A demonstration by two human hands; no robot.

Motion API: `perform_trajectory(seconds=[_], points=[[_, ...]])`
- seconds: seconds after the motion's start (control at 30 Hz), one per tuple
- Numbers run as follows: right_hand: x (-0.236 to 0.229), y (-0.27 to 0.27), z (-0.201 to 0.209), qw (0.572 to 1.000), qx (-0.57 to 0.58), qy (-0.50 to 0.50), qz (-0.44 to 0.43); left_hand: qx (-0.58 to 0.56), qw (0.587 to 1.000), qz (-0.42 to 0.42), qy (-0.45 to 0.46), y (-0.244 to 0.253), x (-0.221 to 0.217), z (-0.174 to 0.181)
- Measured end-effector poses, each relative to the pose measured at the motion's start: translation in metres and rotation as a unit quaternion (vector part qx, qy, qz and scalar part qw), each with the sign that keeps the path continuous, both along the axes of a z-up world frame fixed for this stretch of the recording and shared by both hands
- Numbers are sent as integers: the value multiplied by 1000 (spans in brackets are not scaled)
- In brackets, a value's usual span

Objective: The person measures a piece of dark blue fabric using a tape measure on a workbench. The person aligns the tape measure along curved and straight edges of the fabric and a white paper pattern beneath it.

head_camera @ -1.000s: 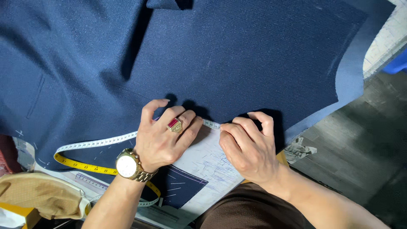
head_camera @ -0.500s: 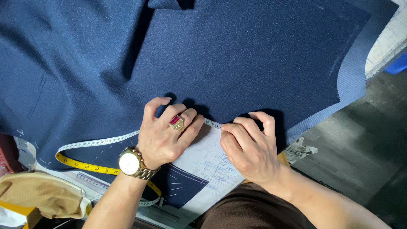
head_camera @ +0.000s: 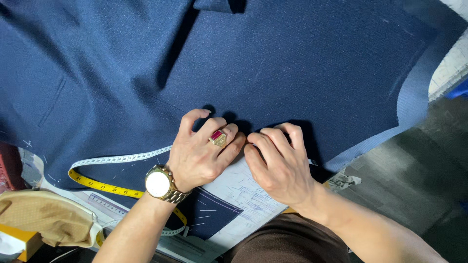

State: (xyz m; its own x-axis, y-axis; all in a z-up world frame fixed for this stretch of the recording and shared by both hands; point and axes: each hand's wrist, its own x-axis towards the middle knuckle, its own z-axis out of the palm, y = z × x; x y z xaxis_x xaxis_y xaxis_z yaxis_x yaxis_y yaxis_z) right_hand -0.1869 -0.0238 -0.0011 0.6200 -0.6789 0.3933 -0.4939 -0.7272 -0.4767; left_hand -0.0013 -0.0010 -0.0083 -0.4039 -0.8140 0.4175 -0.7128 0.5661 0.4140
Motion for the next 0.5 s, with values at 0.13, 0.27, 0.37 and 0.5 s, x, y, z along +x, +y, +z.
perform_trajectory(seconds=[0.13, 0.27, 0.37, 0.5], points=[[1, 0, 0, 1000, 6, 1, 5, 2, 1000, 5, 0, 0, 2, 1], [3, -3, 2, 1000, 12, -2, 2, 12, 1000, 15, 2, -2, 13, 7], [4, -3, 2, 1000, 22, -2, 1, 18, 1000, 23, -6, -1, 19, 9], [4, -4, 2, 1000, 31, 2, 2, 18, 999, 27, 4, 1, 21, 8]])
